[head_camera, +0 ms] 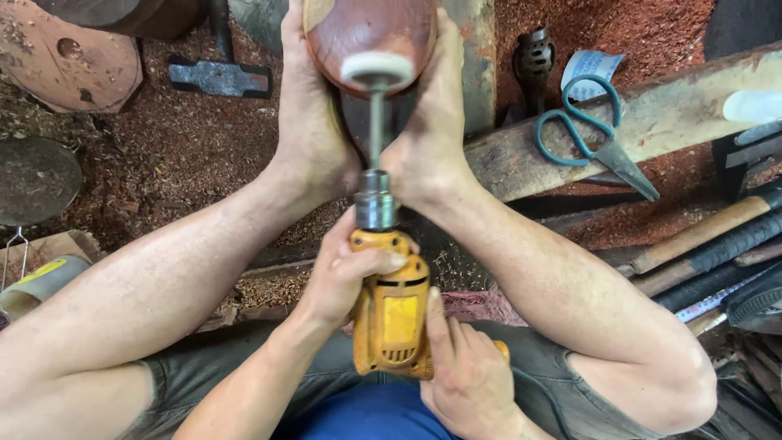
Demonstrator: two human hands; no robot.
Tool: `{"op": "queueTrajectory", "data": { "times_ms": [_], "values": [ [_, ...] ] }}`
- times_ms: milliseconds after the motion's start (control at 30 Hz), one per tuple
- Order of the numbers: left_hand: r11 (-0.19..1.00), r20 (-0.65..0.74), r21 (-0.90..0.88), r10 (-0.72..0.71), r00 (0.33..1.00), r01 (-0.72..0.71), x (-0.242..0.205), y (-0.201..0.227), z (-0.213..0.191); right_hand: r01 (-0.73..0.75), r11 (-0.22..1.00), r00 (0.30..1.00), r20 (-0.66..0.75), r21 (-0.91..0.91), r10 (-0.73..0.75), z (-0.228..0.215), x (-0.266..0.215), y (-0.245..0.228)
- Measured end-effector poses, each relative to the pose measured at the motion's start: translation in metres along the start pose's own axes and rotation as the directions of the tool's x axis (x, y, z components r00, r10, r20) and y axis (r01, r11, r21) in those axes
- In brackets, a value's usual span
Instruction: The person sits on the workshop floor and uses a cordless drill fitted with a buffing wheel to polish the inside and outside of carved wooden pots, holding each pot against the spinning pad and turning it to cover different surfaces, then sets the finished pot aside.
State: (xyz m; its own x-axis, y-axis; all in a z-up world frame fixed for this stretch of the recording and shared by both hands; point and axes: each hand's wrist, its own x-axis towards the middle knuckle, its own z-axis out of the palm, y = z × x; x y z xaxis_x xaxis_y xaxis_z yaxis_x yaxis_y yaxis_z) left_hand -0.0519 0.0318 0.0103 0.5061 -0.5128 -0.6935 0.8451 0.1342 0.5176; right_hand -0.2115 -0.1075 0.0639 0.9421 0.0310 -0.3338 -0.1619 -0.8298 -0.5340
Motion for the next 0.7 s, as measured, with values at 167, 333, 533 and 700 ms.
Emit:
{"op": "queueTrajectory", "data": {
  "times_ms": [167, 333, 533, 700],
  "values": [
    [0.999, -0.043, 0.048, -0.011, 0.999, 0.013, -0.005, 0.005, -0.002, 0.007, 0.999, 0.995, 0.097, -0.050, -0.002, 0.009, -0.003, -0.003],
    [0.998, 0.017, 0.063, 0.009, 1.000, -0.010, 0.018, -0.003, 0.005, -0.028, 0.998, 0.999, -0.027, -0.055, 0.026, 0.002, 0.003, 0.005],
    [0.990, 0.031, 0.117, 0.069, 0.997, -0.073, 0.041, 0.023, 0.007, -0.070, 0.997, 0.995, -0.075, -0.006, 0.070, -0.017, 0.037, 0.001],
    [0.999, -0.067, 0.030, 0.043, 0.997, -0.041, 0.016, 0.027, -0.012, -0.041, 0.996, 0.996, 0.070, -0.077, 0.046, -0.016, 0.038, -0.011]
  ]
}}
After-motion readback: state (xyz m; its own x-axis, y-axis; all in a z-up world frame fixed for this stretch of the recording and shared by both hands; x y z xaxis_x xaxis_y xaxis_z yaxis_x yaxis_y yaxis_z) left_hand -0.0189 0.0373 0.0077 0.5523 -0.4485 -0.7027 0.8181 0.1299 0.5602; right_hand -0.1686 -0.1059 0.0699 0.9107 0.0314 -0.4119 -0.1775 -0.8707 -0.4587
